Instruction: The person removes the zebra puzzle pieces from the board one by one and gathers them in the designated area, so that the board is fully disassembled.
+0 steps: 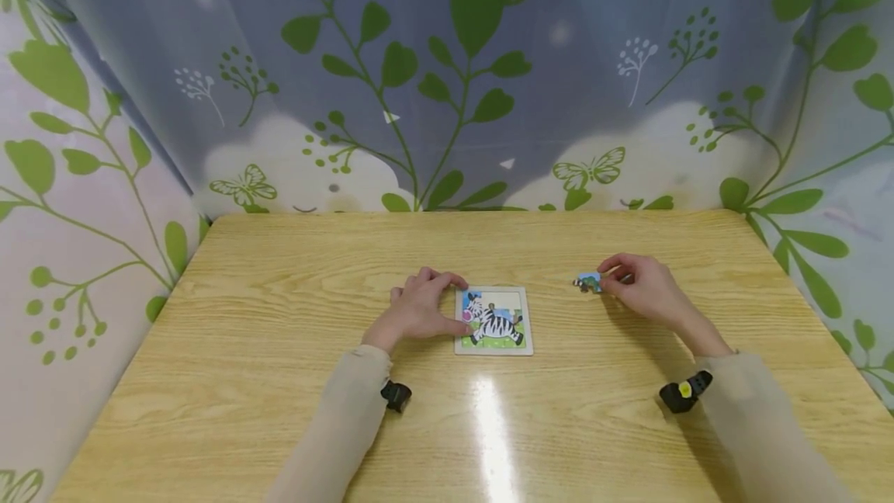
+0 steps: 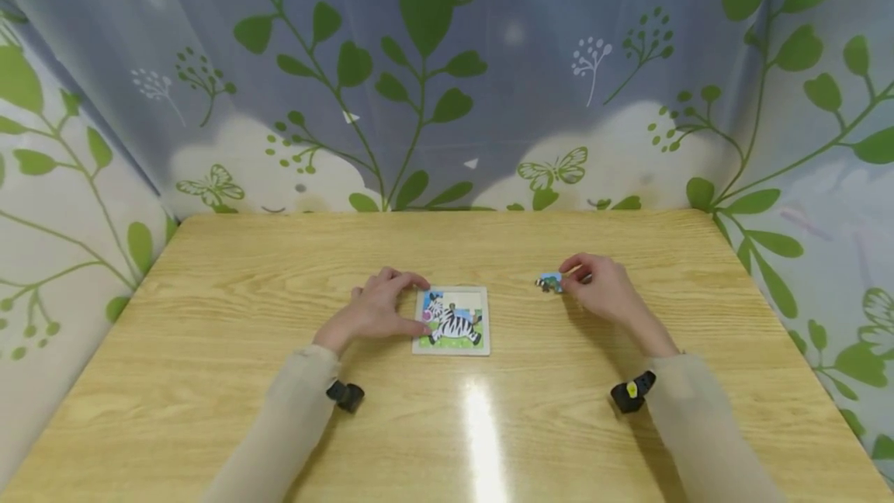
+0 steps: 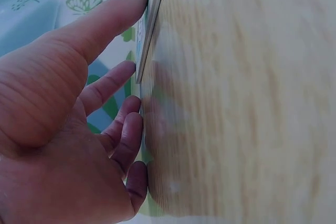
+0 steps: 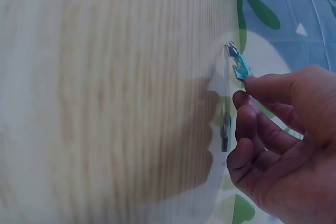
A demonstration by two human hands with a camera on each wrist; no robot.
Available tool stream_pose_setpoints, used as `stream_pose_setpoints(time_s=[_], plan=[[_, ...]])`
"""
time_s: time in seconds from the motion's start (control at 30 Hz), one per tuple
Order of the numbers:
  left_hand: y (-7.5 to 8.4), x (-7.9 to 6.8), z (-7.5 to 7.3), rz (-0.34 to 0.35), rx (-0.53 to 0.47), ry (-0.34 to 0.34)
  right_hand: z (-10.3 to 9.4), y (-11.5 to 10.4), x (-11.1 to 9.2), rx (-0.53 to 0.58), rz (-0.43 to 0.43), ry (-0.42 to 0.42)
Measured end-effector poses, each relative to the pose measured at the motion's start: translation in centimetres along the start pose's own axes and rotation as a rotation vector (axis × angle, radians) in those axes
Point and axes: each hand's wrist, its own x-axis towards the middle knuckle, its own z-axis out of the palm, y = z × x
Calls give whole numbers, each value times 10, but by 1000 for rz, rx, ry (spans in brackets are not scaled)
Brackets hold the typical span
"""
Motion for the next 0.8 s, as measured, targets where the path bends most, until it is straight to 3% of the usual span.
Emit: stream_pose_setpoints(time_s=[0.23, 0.4, 0.57, 0.8], plan=[[0, 1, 1, -6, 14, 4, 0, 4, 4, -11, 5, 5], [-1, 2, 1, -1, 21, 2, -2, 6, 3, -28, -15, 58], [-3, 2, 0, 11, 28, -14, -6, 0, 1, -10, -30, 94], [-8, 3, -4, 32, 37, -48, 2, -19, -1, 6, -68, 75]])
